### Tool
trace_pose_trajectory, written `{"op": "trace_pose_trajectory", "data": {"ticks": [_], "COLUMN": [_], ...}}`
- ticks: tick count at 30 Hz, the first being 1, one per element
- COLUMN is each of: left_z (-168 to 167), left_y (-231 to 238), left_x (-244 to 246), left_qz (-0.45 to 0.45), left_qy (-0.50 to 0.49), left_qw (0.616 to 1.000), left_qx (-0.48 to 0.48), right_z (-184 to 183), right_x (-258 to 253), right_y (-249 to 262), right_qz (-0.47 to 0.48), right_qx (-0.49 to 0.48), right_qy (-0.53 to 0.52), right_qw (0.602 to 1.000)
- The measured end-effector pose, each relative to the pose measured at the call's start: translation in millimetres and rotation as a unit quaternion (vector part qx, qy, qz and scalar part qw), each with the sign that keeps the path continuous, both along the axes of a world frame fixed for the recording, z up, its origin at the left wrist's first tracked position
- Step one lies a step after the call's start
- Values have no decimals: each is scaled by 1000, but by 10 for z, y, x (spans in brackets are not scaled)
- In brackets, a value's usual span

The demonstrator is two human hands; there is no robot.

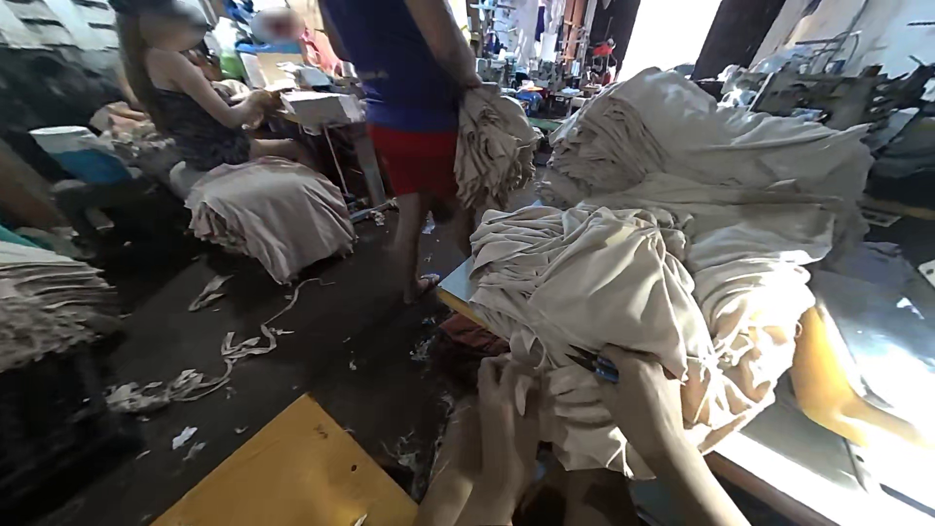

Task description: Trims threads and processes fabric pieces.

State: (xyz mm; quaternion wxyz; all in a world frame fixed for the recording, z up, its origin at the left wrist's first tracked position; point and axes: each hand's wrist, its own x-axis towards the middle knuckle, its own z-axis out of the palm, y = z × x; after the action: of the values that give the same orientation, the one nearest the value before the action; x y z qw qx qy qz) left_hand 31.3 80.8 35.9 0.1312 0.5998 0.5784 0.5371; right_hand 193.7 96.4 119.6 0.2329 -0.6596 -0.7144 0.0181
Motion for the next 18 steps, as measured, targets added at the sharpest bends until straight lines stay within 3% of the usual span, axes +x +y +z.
{"op": "trace_pose_trajectory", "data": {"ticks": [4,7,11,13,15,18], "left_z": [131,147,62,34,52,107], "left_y": [-91,-57,53,114,116,-57], "left_x": [112,148,262,268,217,-1], "left_qz": [-115,-134,-90,-89,-110,-175], "left_qy": [-85,-100,-99,-96,-113,-120], "left_qw": [990,986,991,991,987,977], "left_qx": [-4,-9,25,28,16,30], "right_z": [26,89,184,63,-47,-59], "right_x": [112,262,179,132,135,145], "right_y": [8,18,-40,29,141,190], "right_qz": [42,137,266,241,176,150], "right_qx": [-12,-32,-113,-153,-177,-184], "right_qy": [80,210,442,506,546,563], "right_qw": [996,968,849,814,800,792]}}
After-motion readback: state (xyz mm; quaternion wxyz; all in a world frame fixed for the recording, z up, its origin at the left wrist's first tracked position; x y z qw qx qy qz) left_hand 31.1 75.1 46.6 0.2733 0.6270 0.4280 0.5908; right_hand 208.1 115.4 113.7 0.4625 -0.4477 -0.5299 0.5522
